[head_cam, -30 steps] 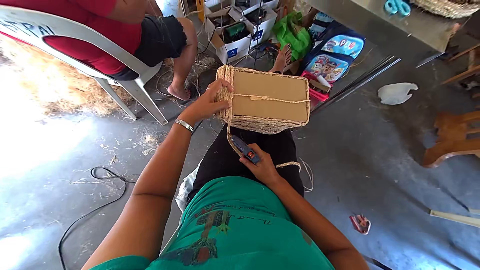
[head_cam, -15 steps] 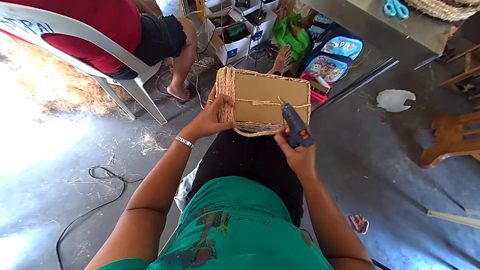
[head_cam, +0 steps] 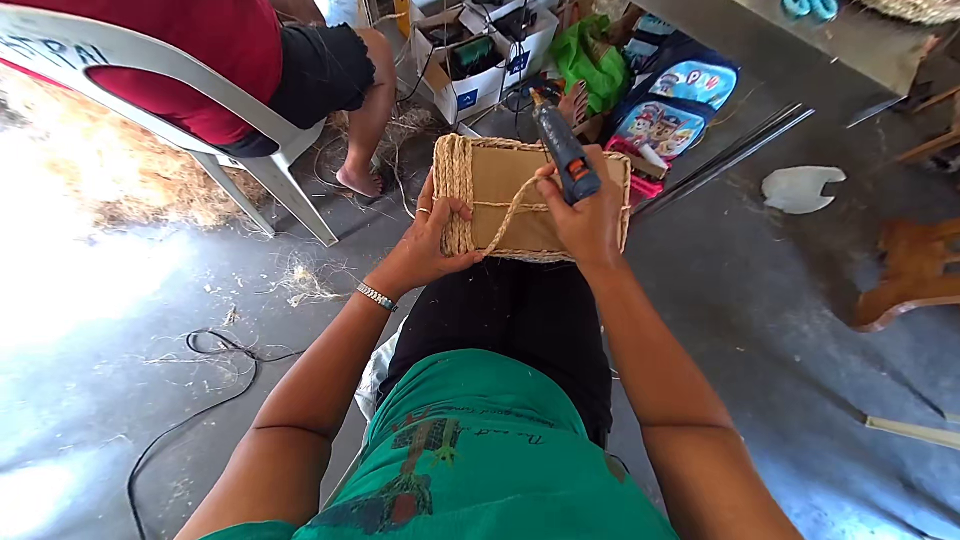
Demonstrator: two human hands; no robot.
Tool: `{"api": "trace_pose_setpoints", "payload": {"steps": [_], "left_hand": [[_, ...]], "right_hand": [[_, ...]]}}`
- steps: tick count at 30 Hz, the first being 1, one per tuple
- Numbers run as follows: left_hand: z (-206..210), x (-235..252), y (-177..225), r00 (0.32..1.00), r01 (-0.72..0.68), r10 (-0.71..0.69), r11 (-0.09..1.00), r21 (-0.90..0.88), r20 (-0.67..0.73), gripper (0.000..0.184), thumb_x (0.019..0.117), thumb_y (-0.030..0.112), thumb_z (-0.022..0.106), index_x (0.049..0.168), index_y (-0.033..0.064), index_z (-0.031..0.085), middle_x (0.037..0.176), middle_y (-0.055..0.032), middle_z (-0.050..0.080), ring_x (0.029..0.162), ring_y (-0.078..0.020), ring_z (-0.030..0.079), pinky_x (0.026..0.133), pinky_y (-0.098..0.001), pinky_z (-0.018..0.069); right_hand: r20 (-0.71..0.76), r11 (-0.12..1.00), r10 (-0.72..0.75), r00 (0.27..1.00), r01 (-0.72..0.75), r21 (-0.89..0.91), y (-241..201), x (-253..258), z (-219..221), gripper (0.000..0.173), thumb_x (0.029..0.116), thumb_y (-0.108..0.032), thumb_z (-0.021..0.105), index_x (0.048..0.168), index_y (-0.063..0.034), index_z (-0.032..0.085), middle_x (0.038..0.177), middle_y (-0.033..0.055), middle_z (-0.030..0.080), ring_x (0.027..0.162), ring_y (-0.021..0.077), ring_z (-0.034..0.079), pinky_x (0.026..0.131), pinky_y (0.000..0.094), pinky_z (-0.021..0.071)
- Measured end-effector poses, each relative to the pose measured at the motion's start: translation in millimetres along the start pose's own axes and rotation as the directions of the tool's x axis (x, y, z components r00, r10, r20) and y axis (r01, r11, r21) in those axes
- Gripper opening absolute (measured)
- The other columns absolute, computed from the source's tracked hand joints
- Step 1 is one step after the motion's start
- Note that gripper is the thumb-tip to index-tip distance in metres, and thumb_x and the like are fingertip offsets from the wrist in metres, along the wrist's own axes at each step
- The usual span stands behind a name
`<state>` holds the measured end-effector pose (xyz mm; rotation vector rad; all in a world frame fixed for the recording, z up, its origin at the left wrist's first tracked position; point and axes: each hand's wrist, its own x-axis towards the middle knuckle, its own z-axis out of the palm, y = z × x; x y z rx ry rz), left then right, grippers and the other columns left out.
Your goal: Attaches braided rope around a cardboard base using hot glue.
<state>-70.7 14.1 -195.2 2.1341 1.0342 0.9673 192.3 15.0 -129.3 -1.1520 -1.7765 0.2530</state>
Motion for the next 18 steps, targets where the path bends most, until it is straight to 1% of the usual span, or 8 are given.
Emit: {"api": "trace_pose_setpoints", "payload": {"steps": [3, 4, 7, 9, 11, 15, 16, 18], "left_hand": [[7.1, -2.5, 3.4, 0.999, -0.002, 0.004, 0.999, 0.034, -0.053, 0.065, 0.0779, 0.042, 0.086, 0.127, 0.0159, 0.053, 0.167, -0.0281, 0.005, 0.152, -0.0358, 0.029, 0.111, -0.0408, 0.0474], [9.5, -3.6, 3.4, 0.998, -0.005, 0.008, 0.999, 0.050, -0.070, 0.065, 0.0783, 0.042, 0.086, 0.128, 0.0157, 0.053, 0.166, -0.0284, 0.006, 0.150, -0.0356, 0.031, 0.110, -0.0402, 0.0487], [13.9, -5.9, -0.3, 0.994, -0.025, 0.033, 0.997, 0.076, -0.107, 0.064, 0.0805, 0.041, 0.084, 0.129, 0.0134, 0.053, 0.165, -0.0298, 0.009, 0.151, -0.0359, 0.032, 0.111, -0.0397, 0.0476], [14.4, -4.3, -2.0, 0.992, -0.038, 0.045, 0.997, 0.064, -0.114, 0.064, 0.0805, 0.039, 0.084, 0.130, 0.0107, 0.053, 0.165, -0.0315, 0.010, 0.152, -0.0376, 0.028, 0.114, -0.0396, 0.0445], [14.6, -1.9, -2.2, 0.991, -0.049, 0.056, 0.997, 0.063, -0.119, 0.064, 0.0810, 0.040, 0.083, 0.129, 0.0097, 0.053, 0.164, -0.0320, 0.012, 0.152, -0.0378, 0.028, 0.115, -0.0394, 0.0429], [14.9, -1.2, -2.3, 0.990, -0.061, 0.069, 0.996, 0.070, -0.124, 0.064, 0.0813, 0.040, 0.083, 0.130, 0.0090, 0.053, 0.164, -0.0323, 0.013, 0.152, -0.0377, 0.028, 0.115, -0.0394, 0.0425], [15.0, -1.9, -2.7, 0.990, -0.057, 0.066, 0.996, 0.071, -0.125, 0.065, 0.0812, 0.040, 0.083, 0.130, 0.0096, 0.053, 0.164, -0.0318, 0.013, 0.151, -0.0374, 0.029, 0.115, -0.0398, 0.0434], [15.5, -3.7, -2.3, 0.991, -0.045, 0.055, 0.996, 0.074, -0.126, 0.065, 0.0809, 0.041, 0.083, 0.131, 0.0106, 0.054, 0.165, -0.0308, 0.012, 0.151, -0.0376, 0.030, 0.114, -0.0412, 0.0451]], "right_hand": [[0.000, 0.999, 0.039, 0.999, -0.039, 0.006, 3.1, 1.0, 11.1, 0.030, 0.0973, -0.009, 0.067, 0.124, 0.0020, 0.060, 0.107, 0.0102, 0.072, 0.084, 0.0126, 0.069, 0.076, 0.0297, 0.0585], [0.008, 0.998, 0.066, 0.998, -0.066, -0.004, 2.7, -1.0, 11.9, 0.030, 0.0972, -0.011, 0.068, 0.124, 0.0014, 0.060, 0.108, 0.0100, 0.073, 0.084, 0.0129, 0.069, 0.076, 0.0303, 0.0589], [0.047, 0.987, 0.161, 0.986, -0.160, -0.026, -2.6, -10.8, 8.8, 0.034, 0.0970, -0.016, 0.069, 0.125, 0.0013, 0.061, 0.111, 0.0130, 0.072, 0.090, 0.0169, 0.073, 0.082, 0.0358, 0.0624], [0.052, 0.983, 0.184, 0.981, -0.183, -0.028, -8.2, -18.1, 6.6, 0.038, 0.0970, -0.021, 0.070, 0.123, 0.0048, 0.061, 0.108, 0.0173, 0.068, 0.090, 0.0211, 0.072, 0.083, 0.0395, 0.0622], [0.031, 0.985, 0.173, 0.984, -0.173, 0.002, -13.5, -25.3, 8.0, 0.042, 0.0959, -0.025, 0.073, 0.121, 0.0065, 0.061, 0.110, 0.0188, 0.063, 0.092, 0.0214, 0.070, 0.082, 0.0373, 0.0630], [0.013, 0.986, 0.123, 0.992, -0.123, 0.109, -17.3, -36.2, 17.6, 0.052, 0.0917, -0.021, 0.079, 0.131, 0.0048, 0.057, 0.137, 0.0223, 0.054, 0.105, 0.0191, 0.069, 0.085, 0.0312, 0.0627], [0.023, 0.985, 0.127, 0.992, -0.129, 0.114, -16.7, -37.1, 20.0, 0.051, 0.0912, -0.019, 0.079, 0.131, 0.0043, 0.058, 0.136, 0.0216, 0.055, 0.105, 0.0188, 0.069, 0.085, 0.0314, 0.0627], [0.051, 0.981, 0.157, 0.986, -0.161, 0.104, -15.7, -36.2, 23.1, 0.045, 0.0901, -0.014, 0.078, 0.127, 0.0048, 0.059, 0.127, 0.0204, 0.060, 0.104, 0.0199, 0.068, 0.088, 0.0344, 0.0612]]}}
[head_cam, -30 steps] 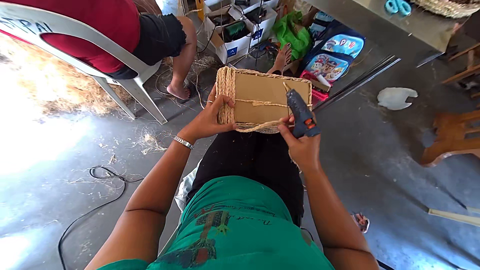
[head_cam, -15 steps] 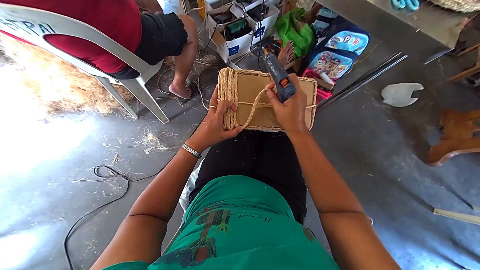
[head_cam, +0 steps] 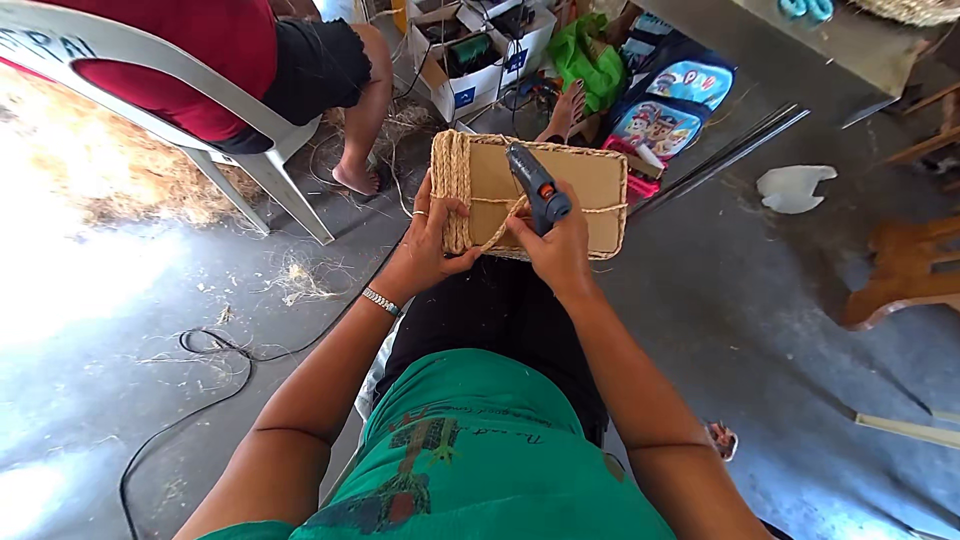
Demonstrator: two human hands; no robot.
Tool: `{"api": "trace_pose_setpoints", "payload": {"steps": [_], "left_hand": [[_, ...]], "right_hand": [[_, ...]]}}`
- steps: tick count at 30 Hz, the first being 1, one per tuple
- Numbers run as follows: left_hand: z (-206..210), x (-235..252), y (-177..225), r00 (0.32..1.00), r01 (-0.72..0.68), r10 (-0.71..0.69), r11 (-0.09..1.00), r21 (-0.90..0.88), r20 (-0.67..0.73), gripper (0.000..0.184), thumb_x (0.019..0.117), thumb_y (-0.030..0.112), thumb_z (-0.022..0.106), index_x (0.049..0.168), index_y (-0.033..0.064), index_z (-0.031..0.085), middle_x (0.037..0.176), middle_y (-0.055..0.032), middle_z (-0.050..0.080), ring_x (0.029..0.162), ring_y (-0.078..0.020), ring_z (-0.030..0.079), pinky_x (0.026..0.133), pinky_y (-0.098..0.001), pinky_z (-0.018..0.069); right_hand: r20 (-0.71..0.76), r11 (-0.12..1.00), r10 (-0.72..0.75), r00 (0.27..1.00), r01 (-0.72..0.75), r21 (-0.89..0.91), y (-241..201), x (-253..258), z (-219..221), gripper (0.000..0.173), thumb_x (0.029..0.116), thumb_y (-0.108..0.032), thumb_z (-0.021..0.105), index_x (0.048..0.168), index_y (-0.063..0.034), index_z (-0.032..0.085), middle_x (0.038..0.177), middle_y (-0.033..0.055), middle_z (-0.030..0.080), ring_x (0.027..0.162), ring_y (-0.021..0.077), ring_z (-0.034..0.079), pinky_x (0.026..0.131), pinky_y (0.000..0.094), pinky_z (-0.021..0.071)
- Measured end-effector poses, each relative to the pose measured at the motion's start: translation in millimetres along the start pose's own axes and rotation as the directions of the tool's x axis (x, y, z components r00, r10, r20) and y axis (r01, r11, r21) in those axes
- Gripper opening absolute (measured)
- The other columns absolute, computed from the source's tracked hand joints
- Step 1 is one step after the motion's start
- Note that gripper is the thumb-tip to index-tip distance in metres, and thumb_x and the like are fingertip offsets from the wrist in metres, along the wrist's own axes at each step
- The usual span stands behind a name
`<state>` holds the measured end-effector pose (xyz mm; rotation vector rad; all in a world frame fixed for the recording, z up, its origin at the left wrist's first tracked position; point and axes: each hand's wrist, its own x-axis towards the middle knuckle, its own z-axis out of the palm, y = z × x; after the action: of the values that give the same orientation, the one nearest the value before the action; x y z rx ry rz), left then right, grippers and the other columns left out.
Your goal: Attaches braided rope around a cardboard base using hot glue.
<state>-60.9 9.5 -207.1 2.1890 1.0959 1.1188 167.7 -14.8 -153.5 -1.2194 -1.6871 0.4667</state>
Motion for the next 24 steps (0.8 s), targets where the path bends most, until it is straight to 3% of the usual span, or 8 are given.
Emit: {"api": "trace_pose_setpoints", "payload": {"steps": [3, 7, 13, 17, 22, 24], "left_hand": [[0.5, -2.2, 0.7, 1.000, 0.015, -0.015, 1.000, 0.012, 0.000, 0.065, 0.0816, 0.041, 0.083, 0.131, 0.0117, 0.053, 0.165, -0.0292, 0.012, 0.150, -0.0361, 0.032, 0.112, -0.0405, 0.0470], [4.2, -1.2, 0.6, 1.000, 0.007, -0.007, 1.000, 0.001, -0.028, 0.064, 0.0821, 0.039, 0.082, 0.131, 0.0088, 0.054, 0.164, -0.0302, 0.015, 0.151, -0.0369, 0.030, 0.114, -0.0403, 0.0449], [8.0, -3.7, 5.7, 0.996, 0.048, -0.049, 0.999, -0.013, -0.076, 0.057, 0.0836, 0.036, 0.077, 0.129, 0.0083, 0.055, 0.163, -0.0292, 0.018, 0.150, -0.0346, 0.032, 0.114, -0.0388, 0.0444], [14.2, -6.4, 7.5, 0.991, 0.053, -0.054, 0.999, -0.008, -0.126, 0.055, 0.0824, 0.037, 0.075, 0.125, 0.0080, 0.055, 0.162, -0.0298, 0.021, 0.149, -0.0355, 0.034, 0.112, -0.0400, 0.0453], [19.9, -10.7, 9.7, 0.981, 0.079, -0.077, 0.997, 0.006, -0.179, 0.057, 0.0810, 0.038, 0.079, 0.125, 0.0102, 0.056, 0.162, -0.0285, 0.021, 0.149, -0.0335, 0.035, 0.112, -0.0394, 0.0466], [21.4, -11.3, 14.1, 0.977, 0.104, -0.101, 0.995, 0.002, -0.190, 0.056, 0.0794, 0.034, 0.080, 0.124, 0.0104, 0.055, 0.163, -0.0278, 0.021, 0.148, -0.0329, 0.037, 0.109, -0.0393, 0.0484]], "right_hand": [[0.067, 0.999, 0.035, 0.997, -0.037, 0.034, 3.1, 9.9, 1.4, 0.043, 0.0898, -0.012, 0.076, 0.126, 0.0052, 0.061, 0.119, 0.0178, 0.064, 0.100, 0.0187, 0.070, 0.088, 0.0344, 0.0623], [0.120, 0.987, -0.019, 0.993, -0.001, 0.163, 6.3, 27.3, 8.3, 0.039, 0.0886, -0.007, 0.077, 0.121, 0.0062, 0.062, 0.119, 0.0172, 0.067, 0.100, 0.0185, 0.072, 0.088, 0.0341, 0.0638], [0.132, 0.956, -0.063, 0.989, 0.022, 0.292, 7.0, 43.5, 32.4, 0.036, 0.0863, -0.002, 0.078, 0.116, 0.0074, 0.061, 0.115, 0.0156, 0.069, 0.100, 0.0193, 0.073, 0.088, 0.0347, 0.0644], [0.123, 0.958, -0.048, 0.991, 0.010, 0.287, 8.5, 42.7, 45.9, 0.035, 0.0866, -0.004, 0.079, 0.115, 0.0056, 0.062, 0.111, 0.0138, 0.070, 0.099, 0.0183, 0.073, 0.089, 0.0347, 0.0640], [0.077, 0.933, -0.044, 0.996, 0.013, 0.360, 4.2, 35.5, 43.3, 0.033, 0.0863, 0.001, 0.077, 0.114, 0.0070, 0.061, 0.111, 0.0152, 0.069, 0.098, 0.0210, 0.074, 0.087, 0.0365, 0.0652], [0.069, 0.930, -0.024, 0.997, -0.003, 0.367, -1.0, 32.6, 39.5, 0.033, 0.0857, 0.001, 0.078, 0.114, 0.0058, 0.060, 0.112, 0.0120, 0.068, 0.098, 0.0184, 0.073, 0.088, 0.0346, 0.0649]]}}
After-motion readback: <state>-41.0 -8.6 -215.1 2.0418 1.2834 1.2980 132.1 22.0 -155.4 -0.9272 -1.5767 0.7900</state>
